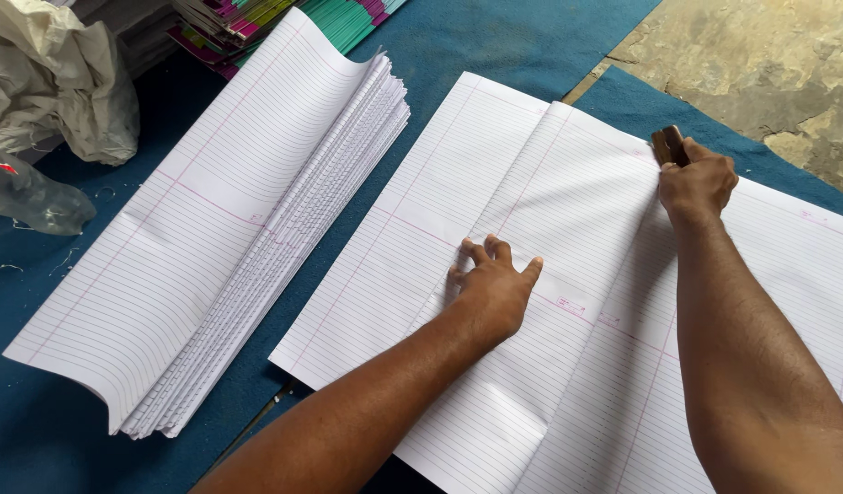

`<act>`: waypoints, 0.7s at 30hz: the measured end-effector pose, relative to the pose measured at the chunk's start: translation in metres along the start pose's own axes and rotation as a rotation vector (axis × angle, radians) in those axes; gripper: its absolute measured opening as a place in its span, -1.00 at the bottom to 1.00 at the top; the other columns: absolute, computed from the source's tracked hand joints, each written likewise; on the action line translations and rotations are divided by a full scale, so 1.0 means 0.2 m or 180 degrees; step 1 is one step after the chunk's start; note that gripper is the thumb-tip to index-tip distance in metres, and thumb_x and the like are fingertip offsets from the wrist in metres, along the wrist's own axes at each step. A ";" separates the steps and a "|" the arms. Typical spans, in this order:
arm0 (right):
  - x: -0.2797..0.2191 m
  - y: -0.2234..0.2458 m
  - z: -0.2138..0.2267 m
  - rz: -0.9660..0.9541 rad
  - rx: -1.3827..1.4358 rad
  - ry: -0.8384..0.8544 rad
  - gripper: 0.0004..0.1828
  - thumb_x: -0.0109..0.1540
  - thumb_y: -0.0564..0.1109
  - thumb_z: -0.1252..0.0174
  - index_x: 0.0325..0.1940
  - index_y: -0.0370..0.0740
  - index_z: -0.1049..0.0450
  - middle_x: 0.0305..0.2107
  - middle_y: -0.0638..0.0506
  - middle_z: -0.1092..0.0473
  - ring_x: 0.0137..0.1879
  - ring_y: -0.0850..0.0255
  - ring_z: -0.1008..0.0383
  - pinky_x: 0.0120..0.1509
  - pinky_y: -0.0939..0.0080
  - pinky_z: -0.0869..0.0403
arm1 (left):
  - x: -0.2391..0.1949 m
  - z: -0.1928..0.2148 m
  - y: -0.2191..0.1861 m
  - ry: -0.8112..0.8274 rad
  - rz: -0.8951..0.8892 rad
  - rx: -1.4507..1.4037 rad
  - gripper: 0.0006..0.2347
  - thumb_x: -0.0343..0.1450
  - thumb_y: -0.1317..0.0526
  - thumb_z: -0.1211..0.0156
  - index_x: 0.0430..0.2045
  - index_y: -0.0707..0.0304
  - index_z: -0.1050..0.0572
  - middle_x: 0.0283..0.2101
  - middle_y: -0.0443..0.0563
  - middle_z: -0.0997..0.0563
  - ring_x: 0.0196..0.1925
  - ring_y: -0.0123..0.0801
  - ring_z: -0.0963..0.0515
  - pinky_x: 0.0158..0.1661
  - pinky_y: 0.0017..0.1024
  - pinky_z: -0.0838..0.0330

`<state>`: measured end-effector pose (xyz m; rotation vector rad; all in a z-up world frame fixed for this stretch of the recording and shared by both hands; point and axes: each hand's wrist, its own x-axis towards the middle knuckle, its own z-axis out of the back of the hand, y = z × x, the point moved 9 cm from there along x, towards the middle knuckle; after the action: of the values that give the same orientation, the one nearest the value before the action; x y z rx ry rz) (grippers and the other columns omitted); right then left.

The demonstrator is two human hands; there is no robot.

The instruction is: The person sits on the floor and repeatedly folds large sheets of lined paper in half using a wooden block to press the crease. They then fold the sheets again and stack them to the side.

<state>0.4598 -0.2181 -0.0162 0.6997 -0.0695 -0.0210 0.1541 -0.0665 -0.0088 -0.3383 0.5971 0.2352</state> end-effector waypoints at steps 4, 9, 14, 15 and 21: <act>-0.05 -0.04 0.00 -0.0042 0.0141 0.0135 -0.51 0.24 -0.21 -0.27 0.26 0.05 -0.47 0.11 -0.04 -0.39 0.08 0.20 -0.48 0.15 0.22 -0.51 | 0.01 -0.01 0.01 -0.0012 0.0059 -0.0084 -0.21 0.36 0.53 -0.04 0.47 -0.27 0.06 0.52 0.42 0.29 0.50 0.54 0.29 0.28 0.35 -0.16; -0.19 -0.12 0.01 0.0155 0.0207 0.0396 -0.48 0.25 -0.22 -0.23 0.28 0.13 -0.46 0.08 0.00 -0.48 -0.10 0.23 -0.54 -0.03 0.19 -0.59 | -0.01 0.01 0.01 -0.0130 0.0088 -0.0097 -0.16 0.33 0.50 -0.23 0.46 -0.31 0.04 0.52 0.41 0.27 0.51 0.48 0.25 0.28 0.34 -0.19; -0.41 -0.08 0.03 0.1139 0.0064 0.0472 -0.47 0.21 -0.23 -0.28 0.26 0.12 -0.54 -0.11 -0.14 -0.54 -0.11 0.10 -0.54 0.08 0.11 -0.51 | -0.08 0.05 0.00 -0.0217 0.0132 0.0002 0.07 0.09 0.43 -0.60 0.44 -0.36 0.01 0.54 0.32 0.21 0.52 0.39 0.17 0.26 0.23 -0.31; -0.46 -0.08 0.03 0.1267 0.0064 0.0521 -0.47 0.21 -0.24 -0.27 0.26 0.11 -0.55 -0.15 -0.18 -0.54 -0.13 0.06 -0.53 0.06 0.06 -0.52 | -0.09 0.06 0.00 -0.0242 0.0143 0.0016 0.09 0.07 0.42 -0.63 0.44 -0.37 0.01 0.54 0.30 0.20 0.52 0.38 0.17 0.26 0.20 -0.32; -0.89 -0.06 0.12 0.1364 0.0198 0.0730 -0.49 0.20 -0.26 -0.24 0.22 0.09 -0.55 -0.19 -0.13 -0.44 -0.13 0.08 -0.47 0.03 0.10 -0.52 | -0.17 0.08 0.00 -0.0393 0.0229 -0.0125 0.08 0.08 0.52 -0.54 0.42 -0.48 -0.01 0.54 0.12 0.17 0.55 0.20 0.17 0.34 -0.10 -0.28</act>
<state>0.2797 -0.2356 -0.0163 0.7336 0.0010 0.4732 0.1350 -0.0650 0.0229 -0.3380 0.4837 0.3349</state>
